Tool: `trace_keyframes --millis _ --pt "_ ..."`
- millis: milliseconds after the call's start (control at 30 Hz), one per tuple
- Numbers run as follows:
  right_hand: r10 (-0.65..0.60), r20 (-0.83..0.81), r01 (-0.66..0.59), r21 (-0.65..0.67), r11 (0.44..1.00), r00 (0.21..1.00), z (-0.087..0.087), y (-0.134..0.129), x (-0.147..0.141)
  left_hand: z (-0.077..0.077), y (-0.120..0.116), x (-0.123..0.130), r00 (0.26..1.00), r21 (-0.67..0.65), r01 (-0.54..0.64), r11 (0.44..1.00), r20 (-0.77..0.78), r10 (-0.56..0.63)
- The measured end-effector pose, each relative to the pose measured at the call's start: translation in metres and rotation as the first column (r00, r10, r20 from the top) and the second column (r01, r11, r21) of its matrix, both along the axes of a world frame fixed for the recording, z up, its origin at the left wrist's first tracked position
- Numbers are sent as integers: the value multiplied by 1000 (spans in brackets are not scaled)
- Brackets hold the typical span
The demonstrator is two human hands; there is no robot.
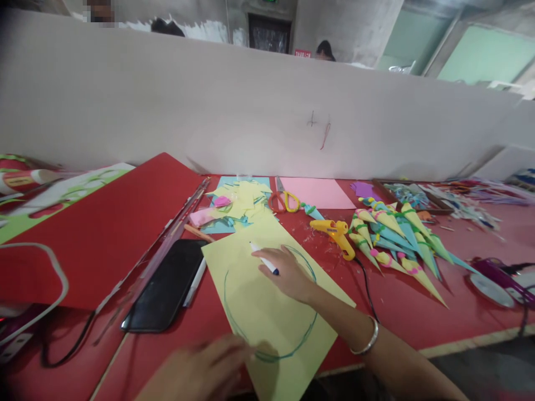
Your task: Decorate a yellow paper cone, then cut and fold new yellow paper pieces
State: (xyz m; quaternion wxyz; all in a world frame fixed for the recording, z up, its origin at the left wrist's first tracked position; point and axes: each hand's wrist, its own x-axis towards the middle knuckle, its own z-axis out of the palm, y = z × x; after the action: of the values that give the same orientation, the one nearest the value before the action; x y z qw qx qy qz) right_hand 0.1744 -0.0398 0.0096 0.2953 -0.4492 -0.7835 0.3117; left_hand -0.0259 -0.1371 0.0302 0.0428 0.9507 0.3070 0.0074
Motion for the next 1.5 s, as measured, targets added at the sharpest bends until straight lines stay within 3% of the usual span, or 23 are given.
trace_keyframes --millis 67,167,267,400,533,633,733,867,933,1033,1200,1367,1500 --pt "134 16 -134 -8 991 991 2 -3 4 12 15 -7 972 136 -182 974 -125 200" --pt "225 -94 -235 -104 967 970 5 -3 10 23 30 -17 894 235 -299 925 -269 358" --pt "88 -285 -143 -177 974 954 8 1 19 18 33 -21 875 193 -266 944 -362 320" --pt "-196 -438 164 -110 980 877 17 3 36 -4 26 -19 877 166 -264 950 -369 308" --pt "-428 -447 443 -76 893 786 29 -7 47 -11 11 -6 891 166 -226 960 -362 272" --pt "-521 -416 550 -60 833 745 27 -17 50 -7 0 5 929 109 -156 982 -322 183" --pt "-556 -391 576 -76 814 734 12 -24 53 -1 -4 13 948 12 -152 988 -283 149" --pt "-593 -365 536 -254 805 718 -11 -31 61 16 10 8 942 -76 -191 979 -295 161" --pt "-594 -366 494 -334 803 716 -16 -34 63 24 26 1 927 -33 -209 977 -326 187" --pt "-572 -338 468 -343 814 747 -15 -37 62 30 51 -9 907 75 -213 974 -356 226" --pt "-600 -288 530 -288 798 746 -10 -33 57 13 70 -13 893 167 -196 966 -376 246" --pt "-603 -259 563 -217 797 754 -6 -26 52 -5 58 -10 908 205 -154 967 -356 220" --pt "-527 -194 502 -167 849 827 -3 -31 46 -7 48 -16 925 191 -212 958 -276 260"
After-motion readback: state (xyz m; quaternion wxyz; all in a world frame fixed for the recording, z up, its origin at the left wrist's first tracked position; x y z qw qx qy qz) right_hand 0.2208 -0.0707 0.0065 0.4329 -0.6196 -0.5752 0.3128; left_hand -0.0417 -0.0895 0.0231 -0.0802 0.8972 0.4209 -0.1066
